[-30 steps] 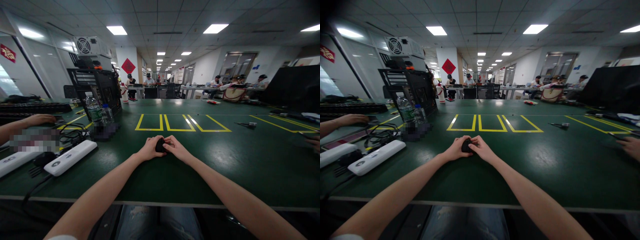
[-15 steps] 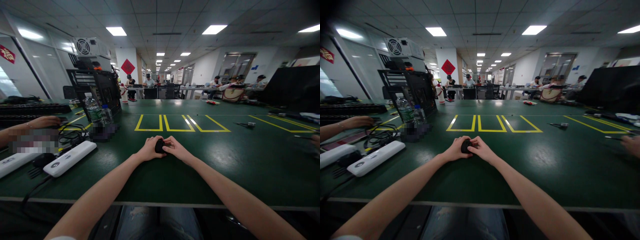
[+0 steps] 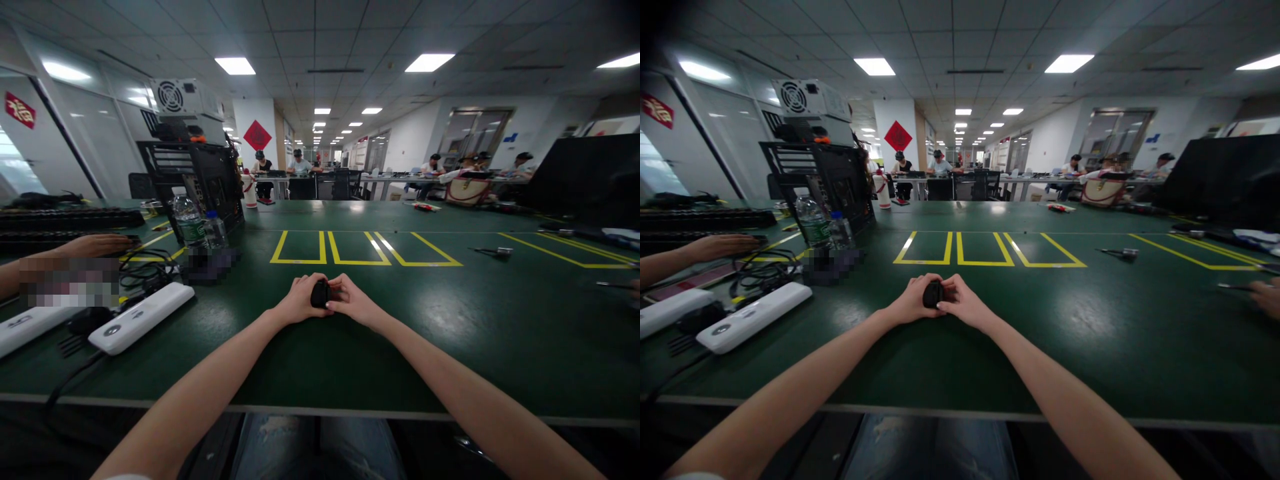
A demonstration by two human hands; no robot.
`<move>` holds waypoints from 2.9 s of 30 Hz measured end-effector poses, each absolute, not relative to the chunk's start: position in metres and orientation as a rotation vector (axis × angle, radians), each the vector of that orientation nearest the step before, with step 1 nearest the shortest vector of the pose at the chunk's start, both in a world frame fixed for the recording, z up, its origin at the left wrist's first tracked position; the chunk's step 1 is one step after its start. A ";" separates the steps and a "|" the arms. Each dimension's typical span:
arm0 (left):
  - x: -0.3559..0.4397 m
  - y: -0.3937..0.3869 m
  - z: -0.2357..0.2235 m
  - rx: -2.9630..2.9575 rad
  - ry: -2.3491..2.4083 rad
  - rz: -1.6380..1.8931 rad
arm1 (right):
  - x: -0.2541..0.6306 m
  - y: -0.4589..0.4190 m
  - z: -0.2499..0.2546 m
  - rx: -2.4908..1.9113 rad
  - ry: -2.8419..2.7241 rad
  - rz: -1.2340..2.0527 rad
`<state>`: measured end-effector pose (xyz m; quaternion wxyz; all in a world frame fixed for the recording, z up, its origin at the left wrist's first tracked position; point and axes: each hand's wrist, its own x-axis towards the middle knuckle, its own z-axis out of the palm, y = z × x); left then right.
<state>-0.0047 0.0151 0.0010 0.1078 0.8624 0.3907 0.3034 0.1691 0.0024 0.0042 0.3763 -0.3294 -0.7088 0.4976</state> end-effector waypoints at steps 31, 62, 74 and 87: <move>-0.006 0.016 0.001 2.581 1.116 0.900 | 0.165 0.004 0.002 -0.978 -1.715 1.291; -0.007 0.018 -0.001 2.590 1.096 0.901 | 0.167 0.004 0.004 -0.940 -1.805 1.168; -0.005 0.020 -0.004 2.592 1.125 0.930 | 0.168 0.005 0.003 -0.841 -1.791 1.255; -0.005 0.017 0.001 2.567 1.133 0.894 | 0.167 0.003 0.007 -0.982 -1.779 1.265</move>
